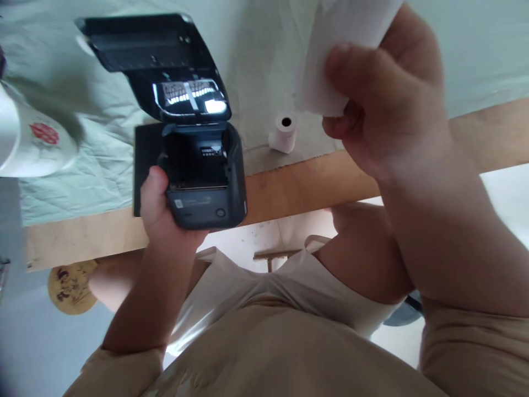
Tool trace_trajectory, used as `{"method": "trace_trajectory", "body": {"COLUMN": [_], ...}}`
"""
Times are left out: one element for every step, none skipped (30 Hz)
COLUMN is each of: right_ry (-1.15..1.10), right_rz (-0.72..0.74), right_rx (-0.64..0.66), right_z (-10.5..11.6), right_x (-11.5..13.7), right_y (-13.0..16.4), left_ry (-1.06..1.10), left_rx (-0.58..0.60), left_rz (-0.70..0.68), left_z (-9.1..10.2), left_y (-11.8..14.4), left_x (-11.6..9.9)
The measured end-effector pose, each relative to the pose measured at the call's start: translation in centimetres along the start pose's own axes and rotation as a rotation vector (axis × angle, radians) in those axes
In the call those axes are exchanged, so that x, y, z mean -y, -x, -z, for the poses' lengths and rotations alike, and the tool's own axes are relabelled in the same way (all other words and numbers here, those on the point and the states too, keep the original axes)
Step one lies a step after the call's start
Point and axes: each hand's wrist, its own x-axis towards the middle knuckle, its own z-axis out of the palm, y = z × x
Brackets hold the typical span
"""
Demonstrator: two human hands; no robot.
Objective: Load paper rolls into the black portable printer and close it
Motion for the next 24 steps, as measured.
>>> {"method": "trace_trajectory", "body": {"right_ry": [-0.034, -0.053, -0.048, -0.012, 0.06, 0.166, 0.301, 0.445, 0.602, 0.745, 0.864, 0.961, 1.031, 1.067, 1.069, 1.046, 1.01, 0.956, 0.916, 0.868, 0.854, 0.912, 0.96, 1.013], "right_rz": [-0.004, 0.001, 0.022, 0.056, 0.102, 0.153, 0.188, 0.207, 0.199, 0.169, 0.121, 0.065, 0.004, -0.031, -0.007, 0.065, 0.171, 0.303, 0.414, 0.504, 0.545, 0.557, 0.578, 0.572], "right_rx": [-0.006, -0.013, -0.019, -0.041, -0.063, -0.084, -0.111, -0.138, -0.152, -0.15, -0.13, -0.106, -0.072, -0.035, -0.012, -0.003, -0.01, -0.027, -0.042, -0.046, -0.009, 0.075, 0.16, 0.234], "right_z": [-0.1, -0.2, -0.1, 0.0, 0.3, 0.7, 1.1, 1.6, 2.2, 2.7, 3.1, 3.5, 3.9, 4.1, 4.2, 4.2, 4.0, 3.7, 3.2, 2.6, 1.9, 1.2, 0.4, -0.2], "right_x": [0.1, 0.2, 0.1, 0.0, -0.1, -0.4, -0.7, -1.1, -1.6, -2.1, -2.6, -3.0, -3.4, -3.7, -3.7, -3.6, -3.3, -2.9, -2.5, -2.0, -1.8, -1.6, -1.7, -1.9], "right_y": [0.1, 0.1, 0.0, -0.1, -0.4, -0.7, -1.0, -1.2, -1.5, -1.7, -1.8, -2.0, -2.0, -1.9, -1.8, -1.5, -1.1, -0.6, 0.0, 0.6, 1.2, 1.6, 2.0, 2.3], "left_ry": [-0.003, -0.008, -0.013, -0.016, -0.015, -0.013, -0.012, -0.012, -0.015, -0.018, -0.02, -0.022, -0.021, -0.017, -0.013, -0.007, 0.0, 0.007, 0.015, 0.02, 0.023, 0.024, 0.022, 0.018], "left_rx": [-0.003, -0.009, -0.011, -0.009, -0.009, -0.008, -0.009, -0.011, -0.013, -0.014, -0.012, -0.007, -0.005, -0.007, -0.011, -0.017, -0.019, -0.017, -0.015, -0.01, -0.006, -0.002, 0.002, 0.007], "left_rz": [0.003, -0.001, -0.013, -0.026, -0.041, -0.055, -0.054, -0.049, -0.036, -0.023, -0.017, -0.017, -0.023, -0.031, -0.035, -0.041, -0.041, -0.043, -0.048, -0.05, -0.048, -0.044, -0.041, -0.04], "left_z": [0.1, 0.1, 0.2, 0.2, 0.2, 0.1, 0.1, 0.1, 0.2, 0.2, 0.3, 0.5, 0.6, 0.8, 0.9, 1.0, 1.1, 1.1, 1.1, 1.0, 1.0, 0.9, 0.8, 0.7], "left_y": [-0.1, -0.1, -0.2, -0.2, -0.2, -0.2, -0.2, -0.1, -0.1, 0.0, 0.0, 0.0, 0.0, 0.0, 0.0, -0.1, -0.1, 0.0, 0.0, 0.0, 0.1, 0.1, 0.1, 0.1], "left_x": [0.0, 0.0, -0.1, -0.1, -0.1, -0.1, -0.2, -0.1, -0.1, -0.1, 0.0, 0.1, 0.1, 0.2, 0.3, 0.3, 0.4, 0.4, 0.4, 0.3, 0.3, 0.3, 0.2, 0.2]}}
